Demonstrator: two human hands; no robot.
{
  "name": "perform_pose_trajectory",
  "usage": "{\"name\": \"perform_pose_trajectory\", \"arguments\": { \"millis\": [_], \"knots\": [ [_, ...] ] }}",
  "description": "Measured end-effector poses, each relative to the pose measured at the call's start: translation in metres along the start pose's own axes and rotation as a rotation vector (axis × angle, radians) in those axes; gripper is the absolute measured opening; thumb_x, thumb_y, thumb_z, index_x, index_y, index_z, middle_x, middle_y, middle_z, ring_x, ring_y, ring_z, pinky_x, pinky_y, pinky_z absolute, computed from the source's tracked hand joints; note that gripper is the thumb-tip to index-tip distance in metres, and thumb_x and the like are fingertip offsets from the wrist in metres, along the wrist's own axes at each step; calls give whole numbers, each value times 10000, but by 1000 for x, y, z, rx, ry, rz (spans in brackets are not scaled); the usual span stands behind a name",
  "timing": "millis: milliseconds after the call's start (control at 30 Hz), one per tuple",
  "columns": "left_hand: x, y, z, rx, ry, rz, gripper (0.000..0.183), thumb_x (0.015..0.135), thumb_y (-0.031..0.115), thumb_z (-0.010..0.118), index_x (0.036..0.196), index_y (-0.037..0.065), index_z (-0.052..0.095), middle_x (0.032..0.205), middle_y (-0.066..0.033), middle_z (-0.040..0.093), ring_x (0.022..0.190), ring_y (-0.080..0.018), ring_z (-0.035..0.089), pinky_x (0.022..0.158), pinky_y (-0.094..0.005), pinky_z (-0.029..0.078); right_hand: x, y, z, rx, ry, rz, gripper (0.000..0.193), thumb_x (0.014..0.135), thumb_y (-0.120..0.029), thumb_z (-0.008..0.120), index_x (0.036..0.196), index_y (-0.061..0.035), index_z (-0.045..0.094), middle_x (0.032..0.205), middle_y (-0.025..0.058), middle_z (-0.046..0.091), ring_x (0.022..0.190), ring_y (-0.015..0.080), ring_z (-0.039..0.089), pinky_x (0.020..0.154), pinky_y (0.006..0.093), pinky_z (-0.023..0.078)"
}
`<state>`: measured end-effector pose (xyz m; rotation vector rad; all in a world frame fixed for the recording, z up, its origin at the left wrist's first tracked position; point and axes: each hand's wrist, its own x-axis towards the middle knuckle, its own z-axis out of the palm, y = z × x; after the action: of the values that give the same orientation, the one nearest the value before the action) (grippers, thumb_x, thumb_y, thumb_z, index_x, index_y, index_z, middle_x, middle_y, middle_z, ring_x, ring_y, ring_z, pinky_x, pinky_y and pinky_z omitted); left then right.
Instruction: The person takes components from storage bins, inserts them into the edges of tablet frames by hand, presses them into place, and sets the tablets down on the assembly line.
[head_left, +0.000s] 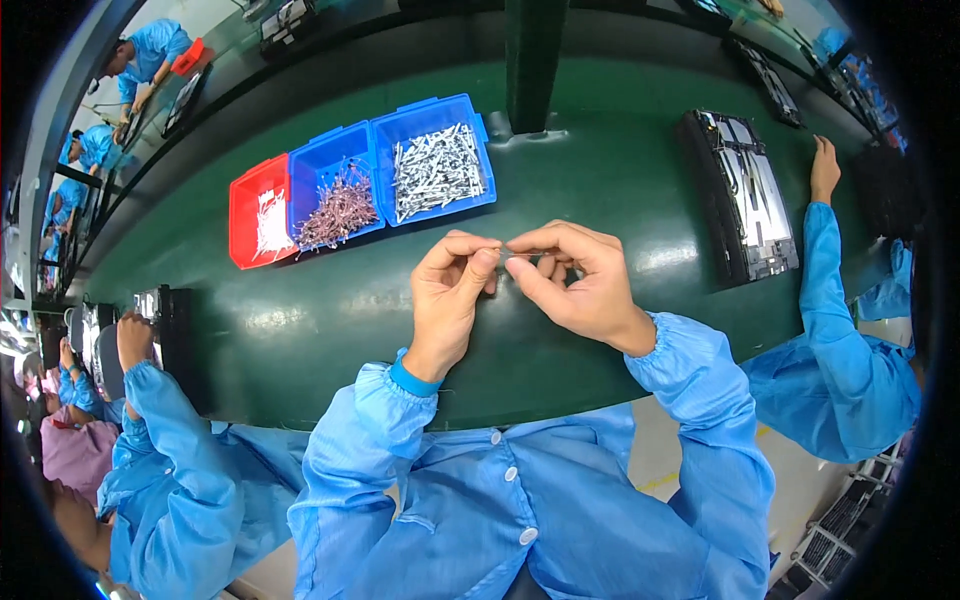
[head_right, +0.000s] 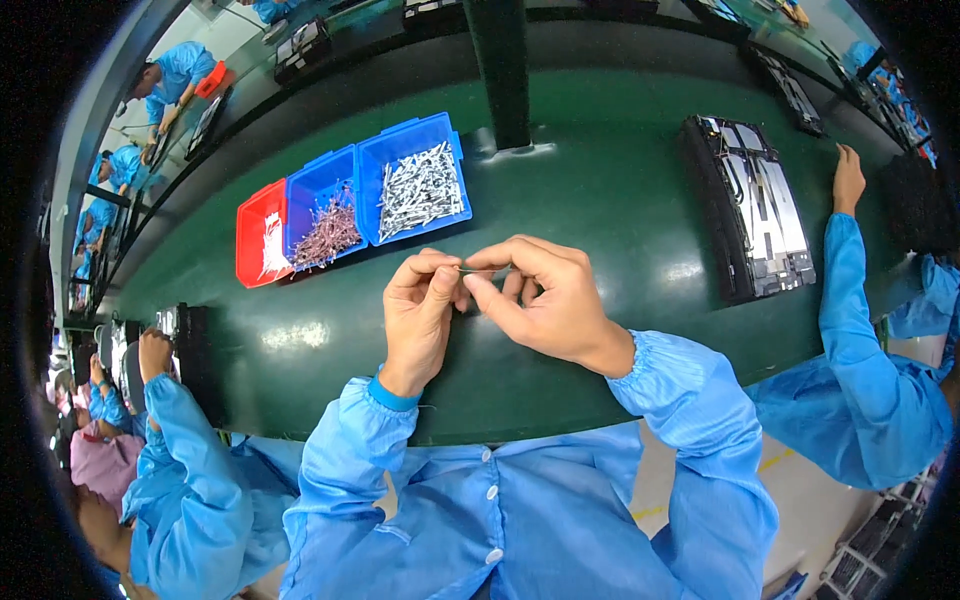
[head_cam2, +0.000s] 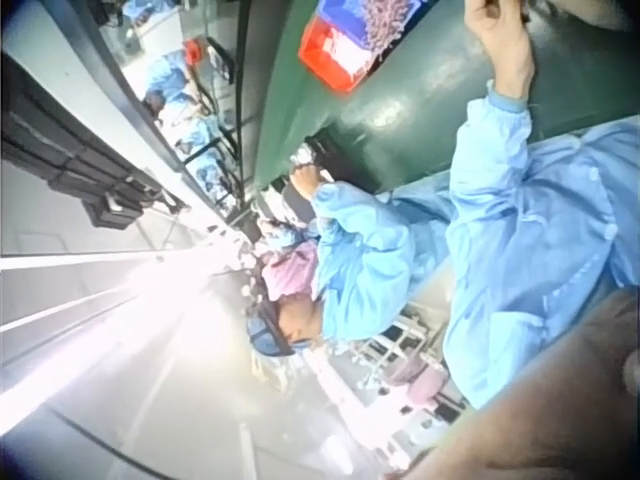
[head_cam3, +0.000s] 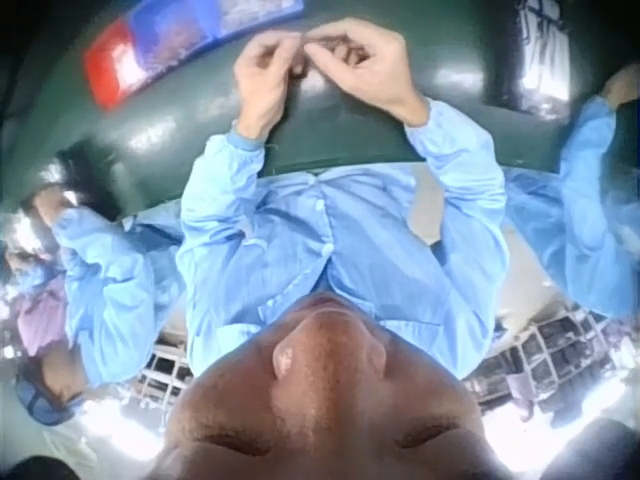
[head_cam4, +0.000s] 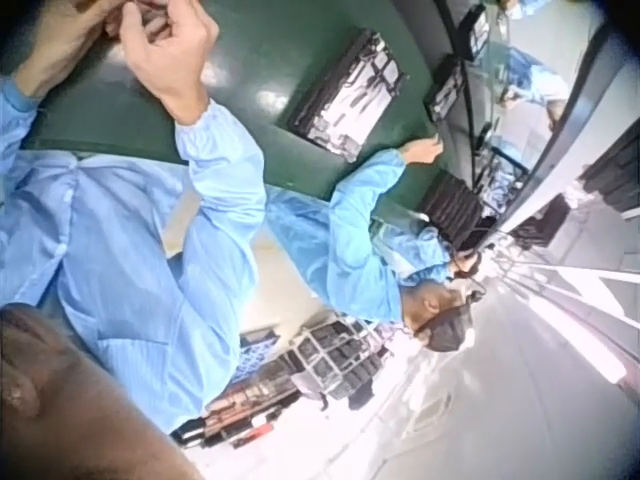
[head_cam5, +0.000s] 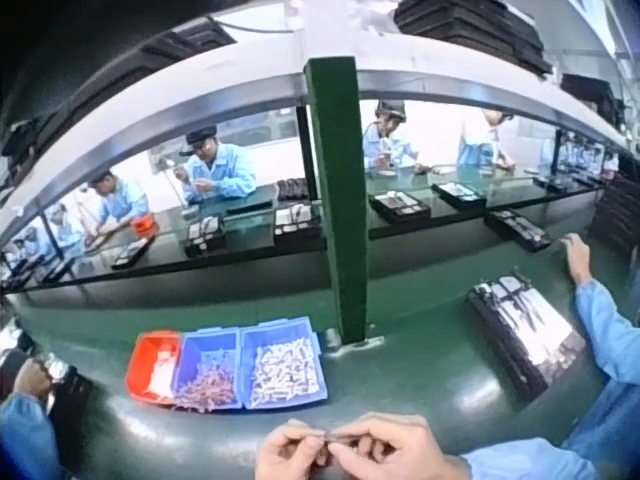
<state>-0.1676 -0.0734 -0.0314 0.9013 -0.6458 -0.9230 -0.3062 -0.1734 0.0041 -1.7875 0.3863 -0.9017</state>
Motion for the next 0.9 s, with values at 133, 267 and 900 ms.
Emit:
{"name": "perform_pose_trajectory", "arguments": {
  "millis": [133, 267, 900],
  "knots": [
    [-2, 2, -1, 134, 1, 92, 88, 919, 46, 693, 998, 9, 701, 944, -42, 590, 717, -86, 534, 623, -213, 446, 1, -2, 0, -32, 4, -68, 119, 814, 31, 725, 928, 2, 714, 823, 50, 670, 528, 23, 546, 433, 196, 372],
    [-3, 3, 0, 205, 7, 147, 109, 870, -21, 719, 977, 1, 729, 922, -46, 569, 719, -92, 545, 596, -211, 456, 0, -2, 1, -70, 25, -115, 111, 804, 21, 730, 906, -12, 704, 793, 47, 656, 514, 29, 539, 419, 203, 371],
    [-4, 5, -2, 123, -75, 59, 156, 905, 6, 692, 1059, -11, 710, 1017, -77, 588, 783, -125, 607, 643, -241, 520, -3, 1, 2, 16, 29, -55, 55, 831, 12, 724, 878, 5, 696, 773, 35, 663, 558, 13, 533, 446, 177, 369]
  ]
}}
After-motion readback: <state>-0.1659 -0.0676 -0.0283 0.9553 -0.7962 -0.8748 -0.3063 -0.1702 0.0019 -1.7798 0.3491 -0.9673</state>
